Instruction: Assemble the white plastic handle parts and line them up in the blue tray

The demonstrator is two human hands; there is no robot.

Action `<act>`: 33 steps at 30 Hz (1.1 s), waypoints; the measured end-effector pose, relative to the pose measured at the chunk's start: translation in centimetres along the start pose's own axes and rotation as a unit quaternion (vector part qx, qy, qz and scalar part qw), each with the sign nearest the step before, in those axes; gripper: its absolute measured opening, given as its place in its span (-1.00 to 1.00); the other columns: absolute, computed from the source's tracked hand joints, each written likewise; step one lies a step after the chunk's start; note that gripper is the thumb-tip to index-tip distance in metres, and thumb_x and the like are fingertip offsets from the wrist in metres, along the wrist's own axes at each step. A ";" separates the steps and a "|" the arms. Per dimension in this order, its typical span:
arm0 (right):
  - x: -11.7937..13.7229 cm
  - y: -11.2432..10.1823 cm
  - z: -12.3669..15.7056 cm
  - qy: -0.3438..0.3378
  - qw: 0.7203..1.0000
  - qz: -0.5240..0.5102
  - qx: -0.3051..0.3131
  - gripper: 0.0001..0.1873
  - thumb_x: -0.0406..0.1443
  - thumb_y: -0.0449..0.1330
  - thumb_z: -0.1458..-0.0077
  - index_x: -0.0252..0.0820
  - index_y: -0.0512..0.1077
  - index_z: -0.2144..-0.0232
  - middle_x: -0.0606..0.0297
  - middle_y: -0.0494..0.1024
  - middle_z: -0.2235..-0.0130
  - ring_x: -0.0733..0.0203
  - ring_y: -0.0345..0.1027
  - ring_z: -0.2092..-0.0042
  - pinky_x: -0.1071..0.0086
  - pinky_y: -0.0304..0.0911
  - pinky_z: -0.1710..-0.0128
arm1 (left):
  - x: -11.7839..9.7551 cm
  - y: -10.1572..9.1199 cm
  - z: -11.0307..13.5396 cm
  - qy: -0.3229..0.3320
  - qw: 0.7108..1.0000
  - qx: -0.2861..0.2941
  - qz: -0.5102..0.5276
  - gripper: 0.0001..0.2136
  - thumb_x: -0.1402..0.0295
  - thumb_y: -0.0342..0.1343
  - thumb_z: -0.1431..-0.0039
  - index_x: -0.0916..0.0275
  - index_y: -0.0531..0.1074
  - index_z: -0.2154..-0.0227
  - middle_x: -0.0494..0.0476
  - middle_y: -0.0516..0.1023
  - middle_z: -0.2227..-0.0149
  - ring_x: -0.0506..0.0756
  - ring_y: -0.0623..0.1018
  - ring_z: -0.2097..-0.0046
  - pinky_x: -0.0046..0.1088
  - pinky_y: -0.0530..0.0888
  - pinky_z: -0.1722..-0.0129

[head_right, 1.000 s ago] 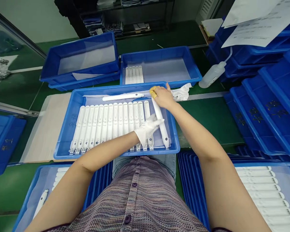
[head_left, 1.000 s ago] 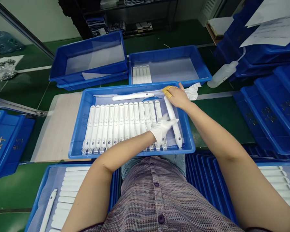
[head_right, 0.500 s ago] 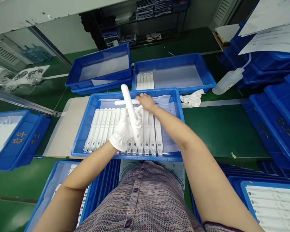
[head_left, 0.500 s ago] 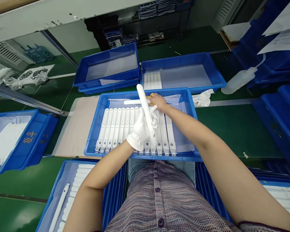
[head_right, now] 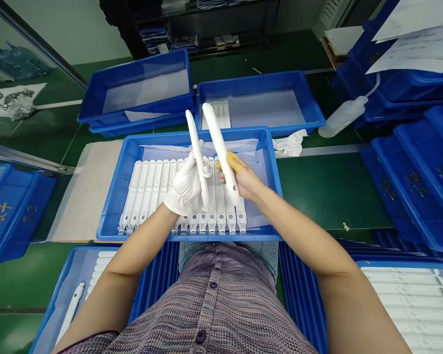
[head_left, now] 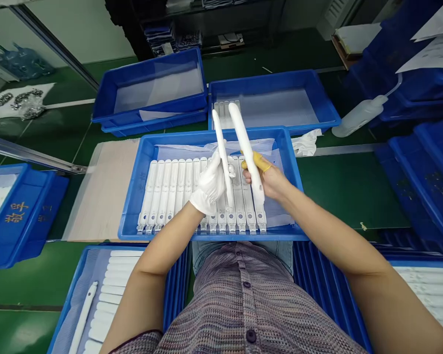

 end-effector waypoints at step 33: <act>-3.6 1.6 1.4 0.065 0.985 -0.158 0.017 -0.73 -0.36 0.20 -0.27 -0.08 0.43 -0.02 0.32 0.64 0.02 0.25 0.58 0.10 0.34 0.61 0.12 | 0.6 -3.0 0.5 -0.021 0.997 -0.063 -0.029 -0.72 0.10 0.01 -0.46 0.10 0.54 0.03 0.03 0.54 0.38 0.00 0.54 0.38 -0.47 0.56 0.32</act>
Point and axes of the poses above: each hand's wrist, its own z-axis away from the middle knuckle, its own y-axis out of the palm, x = y × z, the point moved 10 cm from there along -z, towards the middle knuckle
